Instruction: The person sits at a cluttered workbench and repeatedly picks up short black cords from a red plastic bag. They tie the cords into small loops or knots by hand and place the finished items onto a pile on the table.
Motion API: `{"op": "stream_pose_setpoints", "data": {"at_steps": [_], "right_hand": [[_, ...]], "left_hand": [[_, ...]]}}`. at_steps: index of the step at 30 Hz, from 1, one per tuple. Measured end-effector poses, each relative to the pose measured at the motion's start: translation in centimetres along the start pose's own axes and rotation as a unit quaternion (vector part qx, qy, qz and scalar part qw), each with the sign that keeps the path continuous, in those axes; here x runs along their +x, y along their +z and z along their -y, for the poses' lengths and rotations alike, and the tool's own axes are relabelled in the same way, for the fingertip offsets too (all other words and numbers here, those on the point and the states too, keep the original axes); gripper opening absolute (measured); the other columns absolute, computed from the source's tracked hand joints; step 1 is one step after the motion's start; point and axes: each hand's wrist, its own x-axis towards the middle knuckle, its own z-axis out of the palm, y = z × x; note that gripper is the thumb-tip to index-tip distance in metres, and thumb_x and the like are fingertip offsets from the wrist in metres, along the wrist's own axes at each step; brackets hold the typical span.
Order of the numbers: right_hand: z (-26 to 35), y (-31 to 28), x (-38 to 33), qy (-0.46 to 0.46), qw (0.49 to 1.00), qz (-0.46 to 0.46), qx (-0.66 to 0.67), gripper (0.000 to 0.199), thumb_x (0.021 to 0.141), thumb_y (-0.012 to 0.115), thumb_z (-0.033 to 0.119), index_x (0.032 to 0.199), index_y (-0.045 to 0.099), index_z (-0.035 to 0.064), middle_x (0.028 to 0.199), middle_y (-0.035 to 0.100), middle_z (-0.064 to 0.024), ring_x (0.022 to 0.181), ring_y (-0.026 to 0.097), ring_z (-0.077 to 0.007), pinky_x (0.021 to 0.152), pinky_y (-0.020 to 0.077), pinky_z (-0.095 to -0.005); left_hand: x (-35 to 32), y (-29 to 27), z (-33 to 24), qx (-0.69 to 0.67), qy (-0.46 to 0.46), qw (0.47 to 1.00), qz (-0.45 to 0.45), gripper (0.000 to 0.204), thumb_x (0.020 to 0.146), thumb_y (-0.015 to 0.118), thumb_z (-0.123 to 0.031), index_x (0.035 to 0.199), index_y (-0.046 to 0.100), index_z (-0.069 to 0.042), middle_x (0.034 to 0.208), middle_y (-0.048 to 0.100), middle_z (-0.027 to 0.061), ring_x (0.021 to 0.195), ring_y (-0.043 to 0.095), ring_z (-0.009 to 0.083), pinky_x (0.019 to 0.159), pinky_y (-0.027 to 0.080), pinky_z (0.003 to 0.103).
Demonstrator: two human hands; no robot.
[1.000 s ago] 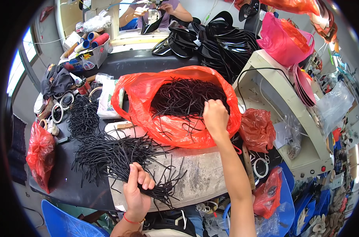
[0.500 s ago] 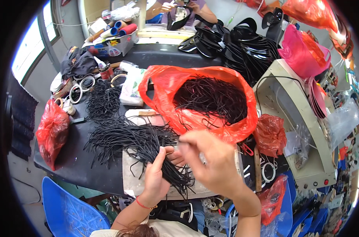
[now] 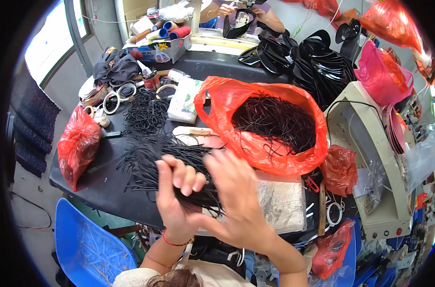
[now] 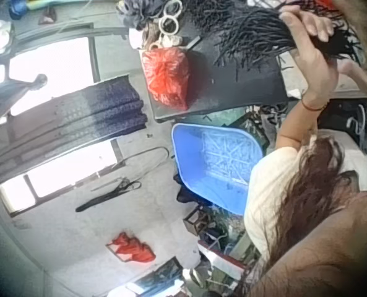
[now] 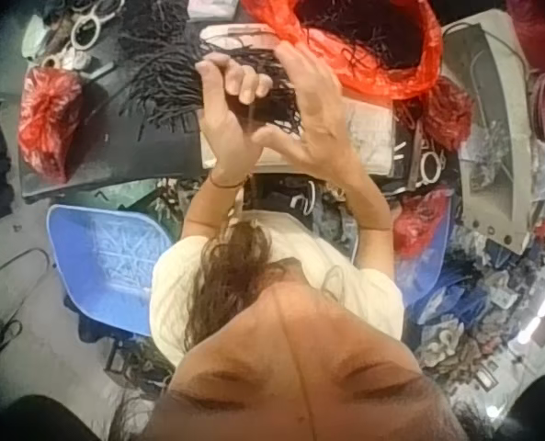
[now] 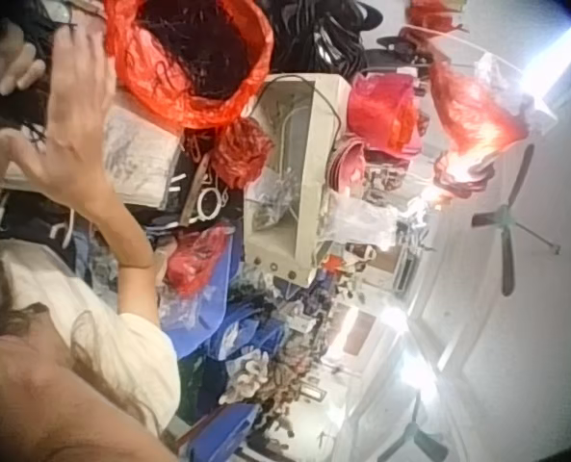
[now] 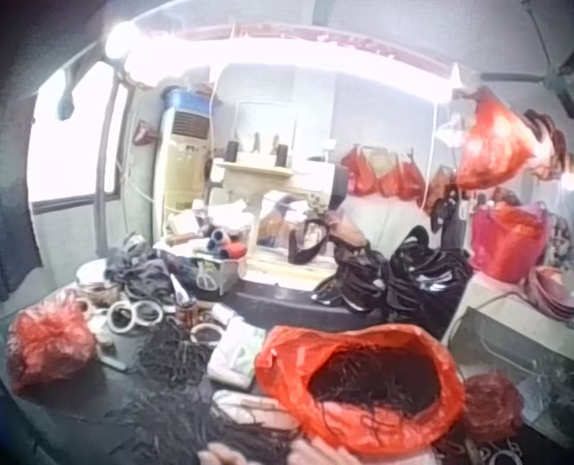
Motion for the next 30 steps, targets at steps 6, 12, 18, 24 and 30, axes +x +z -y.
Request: {"op": "stream_pose_setpoints", "data": {"at_steps": [6, 12, 18, 24, 30], "right_hand": [[0.4, 7.6, 5.6, -0.007, 0.991, -0.003, 0.135, 0.053, 0.078, 0.066, 0.024, 0.12, 0.046, -0.0004, 0.097, 0.061, -0.0192, 0.079, 0.063, -0.0305, 0.065, 0.0509, -0.0341], [-9.8, 15.2, 3.7, -0.11, 0.986, 0.042, -0.12, 0.044, 0.076, 0.064, 0.037, 0.107, 0.056, 0.0068, 0.073, 0.047, -0.0087, 0.065, 0.052, -0.0236, 0.054, 0.0433, -0.034], [-7.4, 15.1, 2.9, -0.037, 0.991, 0.02, -0.127, 0.048, 0.077, 0.062, 0.034, 0.113, 0.052, 0.0035, 0.088, 0.05, -0.0098, 0.076, 0.049, -0.0253, 0.066, 0.0398, -0.0358], [-14.7, 7.3, 3.1, 0.085, 0.98, -0.07, -0.167, 0.026, 0.081, 0.059, 0.022, 0.098, 0.057, 0.0016, 0.091, 0.056, -0.0141, 0.087, 0.052, -0.0304, 0.078, 0.0418, -0.0401], [-27.5, 1.3, -5.4, 0.29, 0.904, -0.098, -0.298, 0.016, 0.084, 0.051, 0.014, 0.084, 0.059, 0.001, 0.075, 0.056, -0.0195, 0.071, 0.056, -0.0349, 0.063, 0.0459, -0.045]], "left_hand": [[2.7, -1.9, -3.7, 0.148, 0.219, 0.964, -0.018, 0.027, 0.097, 0.035, -0.03, 0.102, 0.049, -0.007, 0.101, 0.051, 0.0037, 0.095, 0.049, 0.0139, 0.091, 0.039, 0.029], [0.9, -13.6, -8.2, 0.382, -0.294, 0.875, -0.05, 0.03, 0.089, 0.056, -0.029, 0.102, 0.059, -0.002, 0.092, 0.063, 0.0056, 0.078, 0.057, 0.0108, 0.069, 0.047, 0.025], [1.4, -11.1, -7.8, 0.698, 0.085, 0.71, 0.044, 0.028, 0.087, 0.052, -0.009, 0.112, 0.054, 0.001, 0.113, 0.055, 0.0157, 0.103, 0.054, 0.0242, 0.085, 0.045, 0.035], [5.6, -13.5, -4.7, 0.913, 0.089, 0.309, 0.249, 0.056, 0.082, 0.059, -0.025, 0.131, 0.04, -0.008, 0.138, 0.029, 0.0189, 0.131, 0.02, 0.0362, 0.105, 0.01, 0.056], [6.0, -11.4, -4.3, 0.898, 0.096, 0.323, 0.284, 0.058, 0.077, 0.063, -0.027, 0.127, 0.044, -0.006, 0.134, 0.036, 0.0164, 0.128, 0.026, 0.0367, 0.105, 0.013, 0.054]]}}
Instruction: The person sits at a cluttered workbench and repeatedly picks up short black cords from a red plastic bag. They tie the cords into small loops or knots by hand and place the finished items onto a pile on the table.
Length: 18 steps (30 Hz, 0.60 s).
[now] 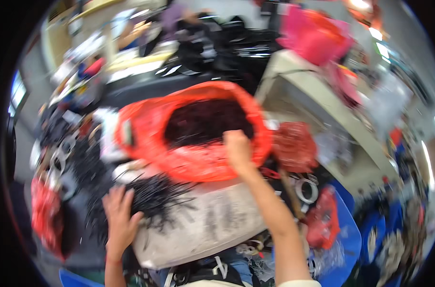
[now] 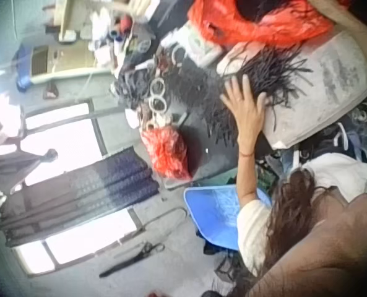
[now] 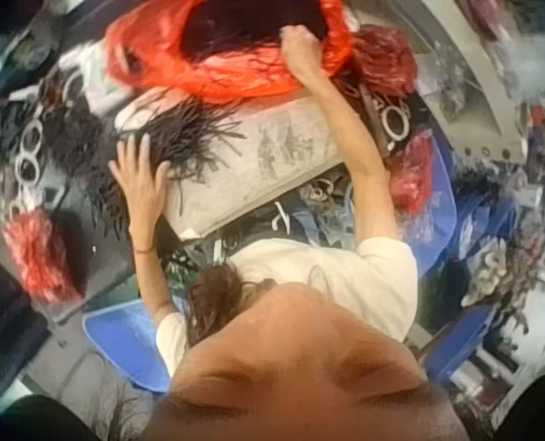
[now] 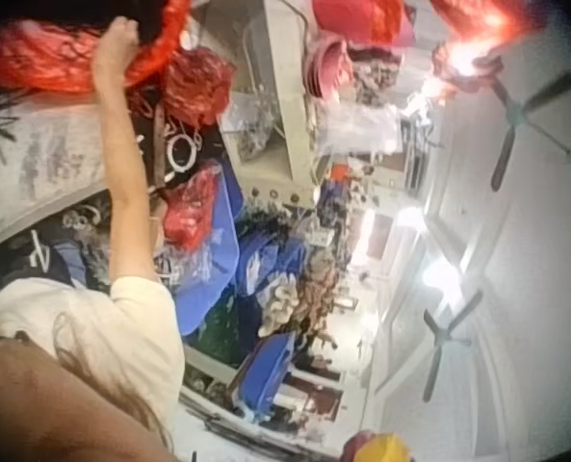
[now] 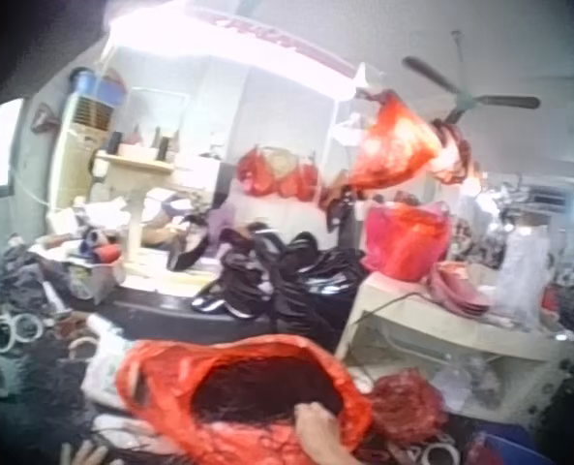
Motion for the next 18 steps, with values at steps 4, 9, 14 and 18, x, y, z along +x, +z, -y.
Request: {"op": "stream_pose_setpoints", "data": {"at_steps": [4, 9, 14, 18], "right_hand": [[2.1, 0.7, 1.1, -0.048, 0.996, -0.062, 0.047, 0.015, 0.081, 0.044, 0.012, 0.077, 0.055, 0.0029, 0.078, 0.053, -0.0169, 0.074, 0.053, -0.0325, 0.063, 0.043, -0.0452], [0.2, 3.0, 1.1, -0.057, 0.992, -0.065, -0.087, 0.01, 0.07, 0.054, 0.012, 0.071, 0.061, 0.0052, 0.085, 0.053, -0.0101, 0.088, 0.049, -0.0241, 0.071, 0.0416, -0.0339], [-0.1, -0.1, -0.3, -0.066, 0.988, -0.138, -0.019, 0.009, 0.07, 0.052, 0.012, 0.065, 0.056, 0.0056, 0.077, 0.052, -0.0103, 0.08, 0.05, -0.0245, 0.07, 0.0405, -0.0355], [-0.6, -2.2, -1.7, -0.082, 0.978, -0.194, 0.0, 0.007, 0.07, 0.052, 0.013, 0.066, 0.053, 0.0071, 0.073, 0.049, -0.0092, 0.076, 0.048, -0.024, 0.069, 0.0393, -0.0359]], "left_hand": [[-0.7, -0.5, 2.9, 0.056, 0.096, 0.974, -0.199, 0.033, 0.087, 0.049, -0.013, 0.116, 0.051, 0.003, 0.122, 0.049, 0.0185, 0.12, 0.041, 0.0334, 0.101, 0.027, 0.044], [5.0, -2.6, -10.8, -0.151, 0.256, 0.939, -0.173, 0.021, 0.087, 0.056, -0.008, 0.104, 0.06, 0.004, 0.107, 0.06, 0.017, 0.107, 0.052, 0.0328, 0.094, 0.04, 0.043], [5.6, 0.6, -13.6, -0.187, 0.321, 0.928, -0.029, 0.019, 0.086, 0.055, -0.004, 0.104, 0.059, 0.002, 0.107, 0.059, 0.0143, 0.103, 0.054, 0.0283, 0.084, 0.046, 0.036], [5.0, 3.6, -13.9, -0.291, 0.249, 0.92, 0.078, 0.021, 0.088, 0.054, -0.007, 0.108, 0.06, -0.003, 0.115, 0.055, 0.0131, 0.104, 0.055, 0.0276, 0.08, 0.049, 0.03]]}}
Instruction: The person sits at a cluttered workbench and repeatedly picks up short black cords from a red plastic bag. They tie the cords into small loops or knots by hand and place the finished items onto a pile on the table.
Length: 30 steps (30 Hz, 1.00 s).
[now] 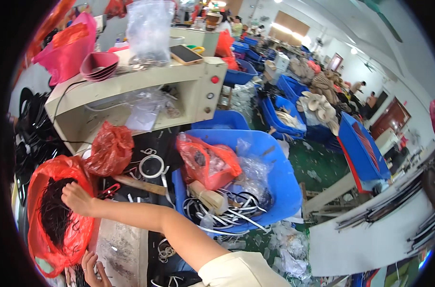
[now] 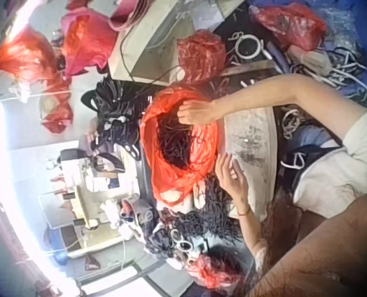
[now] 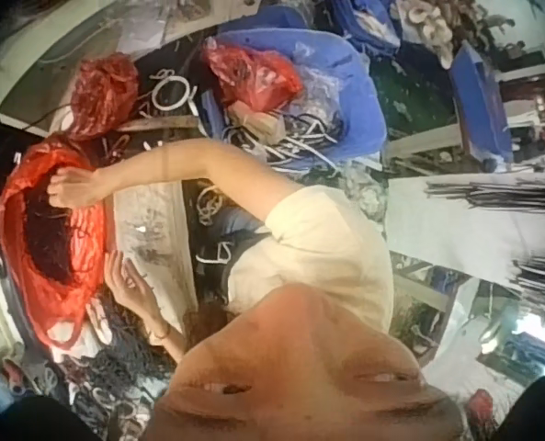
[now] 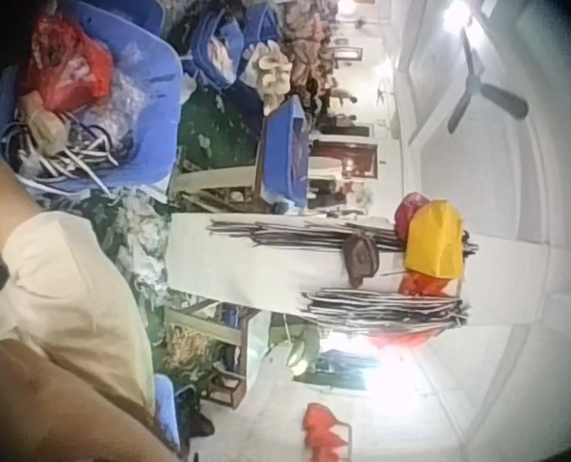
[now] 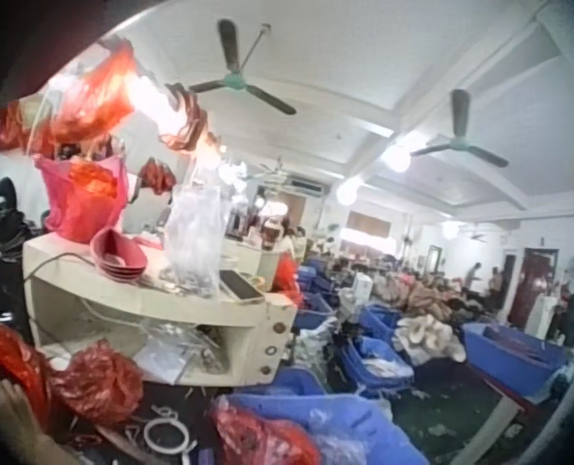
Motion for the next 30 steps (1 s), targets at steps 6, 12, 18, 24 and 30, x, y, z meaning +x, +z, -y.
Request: {"op": "stream_pose_setpoints", "data": {"at_steps": [6, 12, 18, 24, 30], "right_hand": [[2.4, -2.3, -1.2, 0.061, 0.984, -0.005, 0.168, 0.012, 0.075, 0.052, 0.011, 0.078, 0.057, 0.001, 0.086, 0.057, -0.0156, 0.082, 0.053, -0.0325, 0.075, 0.0418, -0.0415], [6.2, -10.8, -6.7, 0.104, 0.972, 0.051, 0.203, 0.019, 0.076, 0.058, 0.001, 0.095, 0.057, -0.0027, 0.096, 0.058, -0.0169, 0.085, 0.055, -0.0331, 0.078, 0.0439, -0.0401], [10.0, -13.6, -9.2, 0.028, 0.983, 0.104, 0.148, 0.021, 0.073, 0.064, 0.004, 0.094, 0.061, 0.0013, 0.098, 0.06, -0.0118, 0.09, 0.056, -0.0246, 0.077, 0.0429, -0.0353], [10.1, -14.9, -7.8, 0.003, 0.945, 0.125, 0.302, 0.027, 0.073, 0.065, 0.01, 0.098, 0.059, 0.0009, 0.094, 0.06, -0.0138, 0.081, 0.058, -0.0277, 0.07, 0.0452, -0.0364], [1.5, -3.8, 0.8, 0.188, 0.957, 0.208, 0.071, 0.027, 0.086, 0.055, 0.024, 0.083, 0.057, -0.0023, 0.082, 0.059, -0.0221, 0.075, 0.06, -0.0367, 0.064, 0.0474, -0.0447]], "left_hand": [[-0.1, 1.1, 2.1, -0.125, -0.155, 0.979, -0.043, 0.02, 0.091, 0.047, -0.008, 0.1, 0.058, 0.007, 0.097, 0.06, 0.0124, 0.093, 0.057, 0.0188, 0.084, 0.043, 0.03], [2.5, 2.0, 1.9, -0.616, -0.367, 0.697, -0.015, 0.051, 0.093, 0.044, -0.038, 0.118, 0.046, 0.007, 0.106, 0.058, 0.0159, 0.097, 0.058, 0.0219, 0.087, 0.046, 0.031], [4.6, 3.0, 2.4, -0.713, -0.407, 0.565, 0.077, 0.062, 0.089, 0.042, -0.052, 0.118, 0.045, 0.002, 0.114, 0.056, 0.0163, 0.108, 0.052, 0.0225, 0.091, 0.043, 0.035], [4.4, 2.1, 1.1, -0.662, -0.325, 0.662, -0.133, 0.025, 0.096, 0.04, -0.026, 0.096, 0.051, -0.004, 0.056, 0.024, -0.0075, 0.043, 0.02, 0.0037, 0.041, 0.019, 0.02], [0.7, 1.8, 1.3, -0.676, -0.284, 0.609, -0.303, 0.03, 0.097, 0.036, -0.03, 0.088, 0.051, -0.006, 0.052, 0.023, -0.006, 0.042, 0.025, 0.0064, 0.042, 0.023, 0.022]]}}
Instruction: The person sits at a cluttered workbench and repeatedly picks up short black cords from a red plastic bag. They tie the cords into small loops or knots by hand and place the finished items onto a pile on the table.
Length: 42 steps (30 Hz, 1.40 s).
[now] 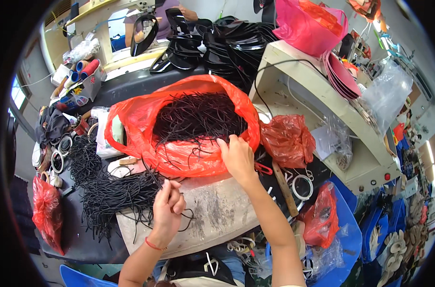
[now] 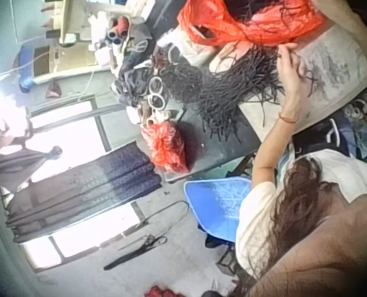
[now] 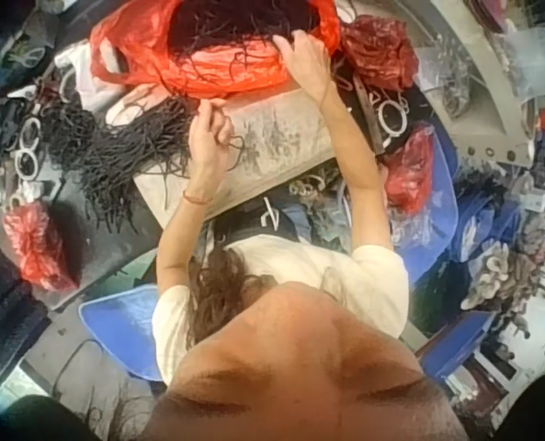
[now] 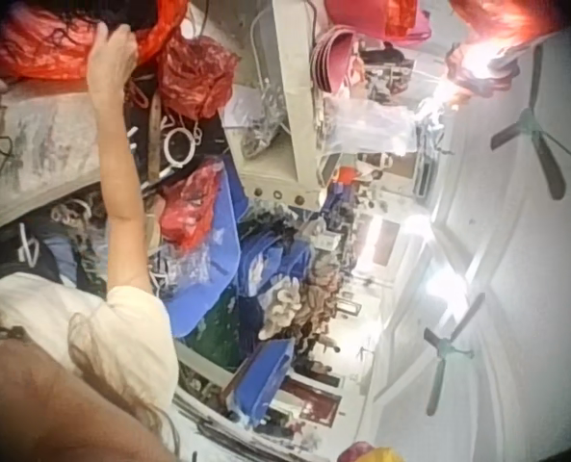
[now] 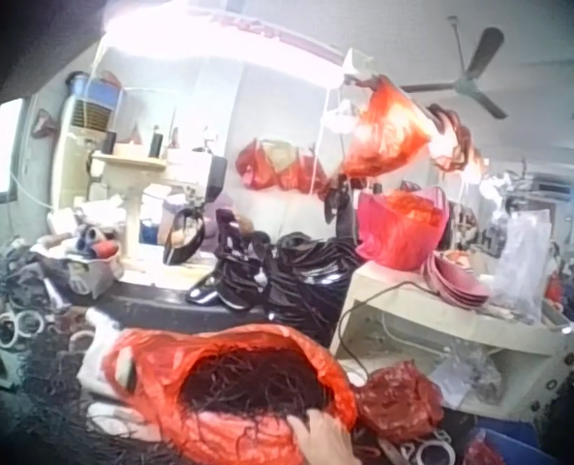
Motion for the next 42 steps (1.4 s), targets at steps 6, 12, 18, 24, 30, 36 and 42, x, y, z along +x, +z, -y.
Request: {"op": "stream_pose_setpoints", "data": {"at_steps": [6, 12, 18, 24, 30, 36, 42], "right_hand": [[-0.5, 4.5, 1.8, -0.022, 0.992, -0.019, -0.122, 0.024, 0.085, 0.056, 0.024, 0.078, 0.058, 0.0006, 0.077, 0.057, -0.0193, 0.071, 0.059, -0.0379, 0.062, 0.0474, -0.0462], [1.9, -1.0, -0.5, -0.065, 0.995, -0.052, -0.057, 0.019, 0.087, 0.052, 0.02, 0.077, 0.058, 0.0049, 0.074, 0.056, -0.0168, 0.069, 0.058, -0.0344, 0.058, 0.0455, -0.0449], [4.3, -3.8, -6.1, -0.092, 0.992, 0.075, -0.03, 0.022, 0.086, 0.054, 0.018, 0.07, 0.053, 0.0022, 0.06, 0.054, -0.0165, 0.058, 0.056, -0.0358, 0.051, 0.0425, -0.0431], [8.2, -5.8, -12.2, -0.064, 0.974, 0.213, 0.043, 0.021, 0.086, 0.054, 0.017, 0.07, 0.05, 0.003, 0.055, 0.051, -0.0172, 0.054, 0.055, -0.0359, 0.047, 0.0407, -0.0434], [8.7, -5.6, -13.7, -0.162, 0.923, 0.314, 0.155, 0.022, 0.087, 0.052, 0.019, 0.073, 0.051, 0.0023, 0.059, 0.053, -0.0172, 0.057, 0.056, -0.0335, 0.051, 0.0429, -0.0431], [2.8, -1.6, -1.1, -0.026, 0.996, 0.067, 0.047, 0.025, 0.085, 0.054, 0.025, 0.079, 0.058, 0.0013, 0.08, 0.059, -0.0195, 0.074, 0.06, -0.0339, 0.062, 0.0465, -0.0457], [2.5, 3.7, 1.0, -0.022, 0.995, 0.036, -0.087, 0.025, 0.083, 0.057, 0.026, 0.081, 0.058, 0.0006, 0.079, 0.058, -0.0208, 0.073, 0.059, -0.039, 0.062, 0.0468, -0.0474]], "left_hand": [[-0.1, -1.1, 0.1, -0.01, -0.084, 0.996, 0.033, 0.027, 0.097, 0.036, -0.028, 0.093, 0.051, -0.006, 0.055, 0.028, -0.0051, 0.045, 0.029, 0.0063, 0.045, 0.024, 0.022], [-0.7, -0.7, 0.1, -0.007, -0.101, 0.994, 0.049, 0.03, 0.097, 0.036, -0.026, 0.096, 0.051, 0.0, 0.058, 0.031, -0.0039, 0.048, 0.03, 0.0066, 0.045, 0.026, 0.02], [-0.2, -0.4, 0.5, 0.097, -0.149, 0.981, 0.079, 0.034, 0.096, 0.04, -0.029, 0.108, 0.053, -0.001, 0.066, 0.042, -0.0037, 0.053, 0.033, 0.0041, 0.047, 0.026, 0.019], [-0.5, 0.4, 0.3, 0.166, -0.184, 0.962, 0.112, 0.039, 0.091, 0.05, -0.036, 0.113, 0.054, -0.004, 0.073, 0.05, -0.0069, 0.057, 0.035, 0.0027, 0.051, 0.028, 0.018], [-0.3, -1.3, 0.7, 0.079, -0.065, 0.993, 0.066, 0.026, 0.096, 0.041, -0.026, 0.109, 0.052, -0.006, 0.063, 0.044, -0.0045, 0.056, 0.038, 0.0037, 0.051, 0.031, 0.02], [-0.8, 0.7, -1.4, 0.001, 0.041, 0.998, 0.055, 0.026, 0.097, 0.037, -0.027, 0.103, 0.05, -0.006, 0.057, 0.031, -0.0051, 0.044, 0.024, 0.0038, 0.039, 0.021, 0.019], [-1.1, -0.8, -1.4, 0.003, 0.006, 1.0, 0.023, 0.029, 0.097, 0.037, -0.028, 0.087, 0.051, -0.005, 0.056, 0.028, -0.005, 0.044, 0.025, 0.0043, 0.041, 0.022, 0.02]]}}
